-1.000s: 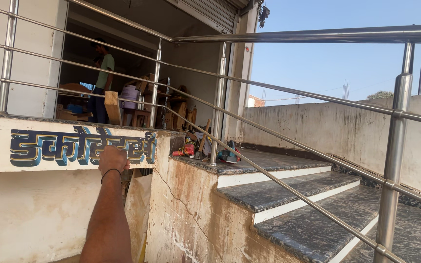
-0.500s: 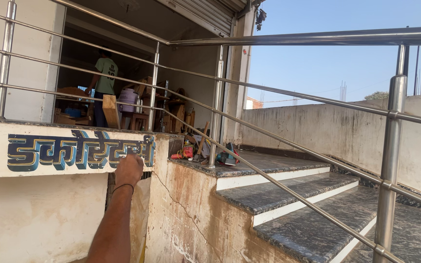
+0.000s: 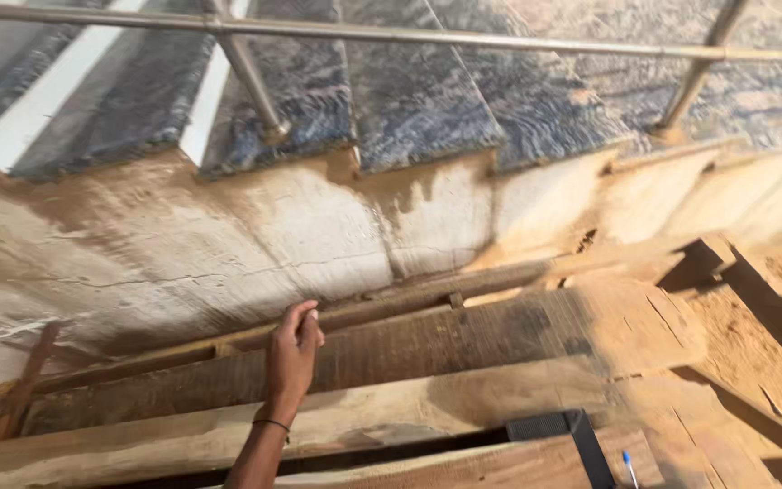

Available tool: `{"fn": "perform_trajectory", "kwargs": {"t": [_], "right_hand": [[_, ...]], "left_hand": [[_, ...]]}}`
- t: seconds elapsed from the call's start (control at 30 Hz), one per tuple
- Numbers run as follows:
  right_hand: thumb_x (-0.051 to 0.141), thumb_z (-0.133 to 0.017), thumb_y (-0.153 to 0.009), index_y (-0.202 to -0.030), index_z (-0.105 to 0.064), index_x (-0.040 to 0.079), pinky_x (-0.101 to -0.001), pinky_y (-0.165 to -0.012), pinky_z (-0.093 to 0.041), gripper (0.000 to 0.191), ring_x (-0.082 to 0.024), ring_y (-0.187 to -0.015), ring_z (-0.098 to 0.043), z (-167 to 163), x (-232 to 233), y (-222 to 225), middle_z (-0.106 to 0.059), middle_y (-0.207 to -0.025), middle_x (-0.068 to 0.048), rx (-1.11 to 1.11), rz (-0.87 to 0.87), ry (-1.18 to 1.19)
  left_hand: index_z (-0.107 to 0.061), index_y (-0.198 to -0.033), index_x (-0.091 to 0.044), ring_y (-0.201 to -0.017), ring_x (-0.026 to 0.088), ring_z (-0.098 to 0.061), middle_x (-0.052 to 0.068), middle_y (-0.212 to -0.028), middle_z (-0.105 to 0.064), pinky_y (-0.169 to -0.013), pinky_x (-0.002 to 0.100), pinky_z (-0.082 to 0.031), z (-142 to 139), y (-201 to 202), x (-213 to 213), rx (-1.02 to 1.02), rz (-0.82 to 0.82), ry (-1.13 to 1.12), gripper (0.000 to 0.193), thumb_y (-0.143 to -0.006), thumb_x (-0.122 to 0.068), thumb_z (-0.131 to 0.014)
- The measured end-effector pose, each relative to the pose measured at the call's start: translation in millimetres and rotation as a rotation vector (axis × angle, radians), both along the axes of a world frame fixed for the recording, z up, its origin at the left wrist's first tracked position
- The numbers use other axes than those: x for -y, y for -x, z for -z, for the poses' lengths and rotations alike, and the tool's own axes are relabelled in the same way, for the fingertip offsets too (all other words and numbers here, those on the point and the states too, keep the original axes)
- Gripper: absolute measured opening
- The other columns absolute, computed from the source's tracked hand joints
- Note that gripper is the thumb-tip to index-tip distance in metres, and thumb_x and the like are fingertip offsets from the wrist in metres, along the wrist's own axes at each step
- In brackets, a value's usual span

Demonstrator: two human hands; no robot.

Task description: The person measures and marks wooden planks laid on a workbench. They position an L-shaped framing square against the boards, draw marking lines with a pen, reposition the planks, and check the square against different boards while moving around the bench.

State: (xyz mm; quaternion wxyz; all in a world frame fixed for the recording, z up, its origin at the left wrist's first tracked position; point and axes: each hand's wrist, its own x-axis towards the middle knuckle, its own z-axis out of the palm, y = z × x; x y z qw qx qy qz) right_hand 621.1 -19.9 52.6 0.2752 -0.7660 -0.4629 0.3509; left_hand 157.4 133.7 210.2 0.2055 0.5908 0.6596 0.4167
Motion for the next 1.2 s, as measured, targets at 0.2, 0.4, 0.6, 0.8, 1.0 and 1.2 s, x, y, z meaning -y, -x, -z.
{"fn": "perform_trajectory", "kwargs": {"t": [0.2,0.4,0.6,0.8,1.0,1.2], "right_hand": [[0.037,-0.062,-0.095,-0.096,-0.072,0.0,-0.0469,-0.071,-0.052,0.038,-0.039,-0.078,-0.071,47,65,-26,-0.072,-0.081,-0.024,0.046,0.039,0.038],[0.038,-0.059,-0.097,-0.099,-0.069,0.002,-0.044,-0.069,-0.051,0.038,-0.036,-0.074,-0.069,14,63,-23,-0.069,-0.078,-0.022,-0.059,0.046,0.142],[0.04,-0.06,-0.098,-0.087,-0.066,-0.002,-0.0436,-0.064,-0.05,0.044,-0.03,-0.062,-0.062,-1,53,-31,-0.061,-0.067,-0.017,-0.145,-0.06,0.3],[0.039,-0.061,-0.095,-0.082,-0.067,-0.002,-0.0392,-0.057,-0.056,0.044,-0.023,-0.058,-0.069,-4,38,-47,-0.063,-0.065,-0.012,-0.35,-0.056,0.501],[0.039,-0.063,-0.092,-0.084,-0.074,0.0,-0.0383,-0.059,-0.057,0.042,-0.022,-0.06,-0.074,1,31,-55,-0.069,-0.064,-0.013,-0.403,-0.08,0.64],[0.043,-0.066,-0.092,-0.077,-0.072,-0.001,-0.0377,-0.059,-0.056,0.047,-0.022,-0.057,-0.073,4,26,-61,-0.069,-0.058,-0.012,-0.398,-0.13,0.701]], "left_hand": [[-0.07,-0.119,-0.006,-0.094,0.028,-0.073,0.01,-0.11,-0.072,-0.077,0.043,-0.06,150,-253,51,-0.064,0.68,-0.028,0.026,-0.102,-0.024,-0.061],[-0.07,-0.12,-0.005,-0.088,0.027,-0.07,0.01,-0.103,-0.071,-0.071,0.041,-0.059,171,-300,74,-0.297,0.742,-0.039,0.036,-0.099,-0.034,-0.066],[-0.068,-0.126,-0.003,-0.08,0.022,-0.068,0.009,-0.091,-0.066,-0.068,0.037,-0.059,167,-291,73,-0.41,0.828,-0.02,0.052,-0.095,-0.045,-0.068],[-0.068,-0.128,-0.005,-0.083,0.023,-0.068,0.008,-0.095,-0.066,-0.068,0.038,-0.057,157,-291,65,-0.366,0.83,-0.032,0.044,-0.098,-0.038,-0.07],[-0.068,-0.127,-0.011,-0.091,0.029,-0.068,0.011,-0.105,-0.067,-0.075,0.043,-0.056,149,-295,60,-0.288,0.795,0.054,0.038,-0.096,-0.031,-0.074],[-0.067,-0.132,-0.011,-0.094,0.031,-0.066,0.012,-0.112,-0.066,-0.078,0.045,-0.051,152,-298,65,-0.24,0.747,0.102,0.041,-0.095,-0.026,-0.076]]}}
